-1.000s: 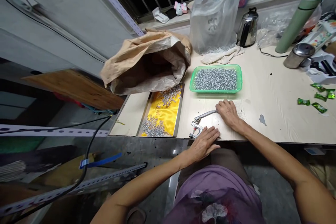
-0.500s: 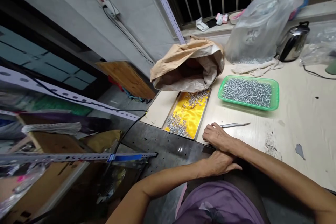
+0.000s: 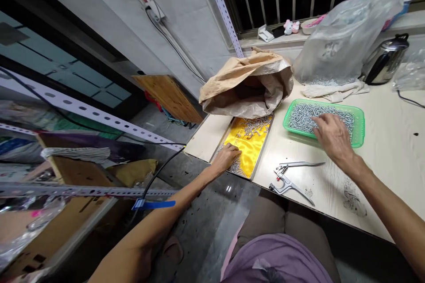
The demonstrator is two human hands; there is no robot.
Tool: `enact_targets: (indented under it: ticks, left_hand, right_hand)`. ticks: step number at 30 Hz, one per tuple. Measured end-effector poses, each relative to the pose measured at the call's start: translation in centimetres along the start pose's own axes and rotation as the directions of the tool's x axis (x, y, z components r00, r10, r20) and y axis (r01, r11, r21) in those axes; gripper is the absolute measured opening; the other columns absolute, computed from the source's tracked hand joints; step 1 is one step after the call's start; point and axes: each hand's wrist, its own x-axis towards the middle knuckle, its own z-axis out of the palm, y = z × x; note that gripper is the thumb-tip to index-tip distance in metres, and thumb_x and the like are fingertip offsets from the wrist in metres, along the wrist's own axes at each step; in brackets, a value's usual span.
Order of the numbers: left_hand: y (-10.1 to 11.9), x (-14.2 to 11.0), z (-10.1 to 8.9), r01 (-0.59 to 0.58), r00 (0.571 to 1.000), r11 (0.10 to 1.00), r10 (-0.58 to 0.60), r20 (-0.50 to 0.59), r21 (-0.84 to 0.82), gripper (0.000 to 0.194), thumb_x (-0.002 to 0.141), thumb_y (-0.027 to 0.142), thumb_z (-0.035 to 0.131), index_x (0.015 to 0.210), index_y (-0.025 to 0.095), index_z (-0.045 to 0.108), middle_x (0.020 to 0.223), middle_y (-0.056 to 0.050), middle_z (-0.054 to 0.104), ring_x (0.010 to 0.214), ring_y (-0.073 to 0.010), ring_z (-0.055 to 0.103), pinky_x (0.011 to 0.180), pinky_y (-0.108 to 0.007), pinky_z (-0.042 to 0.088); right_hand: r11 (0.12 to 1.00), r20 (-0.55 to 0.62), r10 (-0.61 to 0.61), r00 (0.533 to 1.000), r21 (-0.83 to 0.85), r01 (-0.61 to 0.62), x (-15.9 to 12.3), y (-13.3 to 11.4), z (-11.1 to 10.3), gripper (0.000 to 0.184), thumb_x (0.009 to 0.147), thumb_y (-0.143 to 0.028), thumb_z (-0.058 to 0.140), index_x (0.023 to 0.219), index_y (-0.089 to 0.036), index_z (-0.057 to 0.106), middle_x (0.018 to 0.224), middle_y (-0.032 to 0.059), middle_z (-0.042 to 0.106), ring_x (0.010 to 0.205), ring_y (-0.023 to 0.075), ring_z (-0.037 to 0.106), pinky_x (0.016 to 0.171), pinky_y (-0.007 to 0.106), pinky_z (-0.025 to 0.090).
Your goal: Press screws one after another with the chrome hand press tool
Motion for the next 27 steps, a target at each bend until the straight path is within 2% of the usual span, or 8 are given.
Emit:
enact_targets:
  ticks: [4,8,10,12,15,18,22,27]
  left_hand:
    - [-0.5,0.2,-0.2,-0.021,0.997,1.0,0.02,0.073,0.011,0.019,0.088,0.015,0.052,0.073,0.017,0.065,0.083,-0.007,0.062,0.089,-0.0197,0.051,0.078,-0.029,0.044]
    - [0.9,0.2,-1.0,0.076,0.997,0.984,-0.078,-0.004,-0.16,0.016,0.083,0.014,0.056,0.069,0.016,0.064,0.078,-0.007,0.063,0.085,-0.0194,0.055,0.08,-0.03,0.045]
    - [2.9,0.0,-1.0,0.157,0.985,0.913,-0.173,-0.01,-0.376,0.01,0.081,0.016,0.058,0.074,0.016,0.066,0.078,-0.005,0.066,0.079,-0.0173,0.058,0.076,-0.028,0.046]
    - [5.6,-0.2,-0.6,0.256,0.964,0.749,-0.248,0.099,-0.612,0.01,0.078,0.023,0.061,0.078,0.016,0.068,0.074,-0.002,0.067,0.068,-0.0142,0.058,0.066,-0.024,0.047]
    - [9.9,-0.3,0.7,0.398,0.916,0.454,-0.252,0.313,-0.797,0.018,0.073,0.03,0.067,0.077,0.013,0.069,0.063,0.001,0.063,0.051,-0.0092,0.051,0.048,-0.02,0.04]
    - [13.0,-0.2,1.9,0.488,0.867,0.28,-0.271,0.419,-0.827,0.021,0.068,0.031,0.072,0.071,0.011,0.067,0.053,0.003,0.056,0.043,-0.005,0.043,0.038,-0.016,0.031]
    - [14.7,0.2,2.7,0.563,0.815,0.206,-0.299,0.496,-0.801,0.021,0.067,0.028,0.076,0.065,0.011,0.063,0.047,0.005,0.052,0.038,-0.0034,0.04,0.033,-0.014,0.024]
    - [15.3,0.7,2.8,0.627,0.773,0.244,-0.314,0.551,-0.74,0.013,0.073,0.02,0.071,0.067,0.011,0.064,0.043,0.006,0.051,0.036,-0.004,0.044,0.033,-0.013,0.029]
  right_hand:
    - [0.987,0.111,-0.07,0.991,0.153,0.053,-4.8,-4.3,-0.7,0.033,0.094,-0.028,0.037,0.113,-0.019,0.063,0.1,0.0121,0.063,0.093,0.0262,0.056,0.078,0.042,0.047]
    - [0.963,0.207,-0.113,0.972,0.263,0.056,-9.9,-7.8,-1.0,0.032,0.096,-0.026,0.034,0.104,-0.018,0.064,0.091,0.0103,0.064,0.084,0.0216,0.058,0.071,0.034,0.047]
    - [0.962,0.267,-0.103,0.958,0.27,0.028,-11.9,-8.6,-1.0,0.03,0.096,-0.027,0.035,0.102,-0.018,0.063,0.087,0.0091,0.062,0.08,0.0203,0.057,0.068,0.032,0.045]
    - [0.97,0.323,-0.078,0.943,0.244,-0.003,-13.2,-9.1,-0.8,0.027,0.096,-0.027,0.037,0.099,-0.019,0.063,0.084,0.0082,0.061,0.075,0.0195,0.055,0.065,0.031,0.042]
    - [0.982,0.375,-0.037,0.926,0.184,-0.035,-14.1,-9.3,-0.5,0.025,0.095,-0.022,0.038,0.086,-0.019,0.061,0.08,0.0064,0.058,0.07,0.0179,0.052,0.064,0.03,0.037]
    - [0.988,0.398,-0.022,0.917,0.148,-0.041,-14.3,-9.3,-0.2,0.026,0.094,-0.019,0.039,0.077,-0.019,0.058,0.076,0.0046,0.056,0.069,0.017,0.049,0.064,0.03,0.033]
    - [0.992,0.396,0.02,0.918,0.11,-0.069,-14.0,-8.8,-0.1,0.021,0.092,-0.012,0.043,0.077,-0.018,0.057,0.078,0.0039,0.057,0.072,0.0168,0.048,0.067,0.03,0.029]
    - [0.991,0.418,0.038,0.908,0.099,-0.087,-13.6,-7.9,-0.1,0.021,0.089,-0.006,0.046,0.078,-0.018,0.058,0.08,0.0033,0.058,0.076,0.0168,0.048,0.069,0.029,0.028]
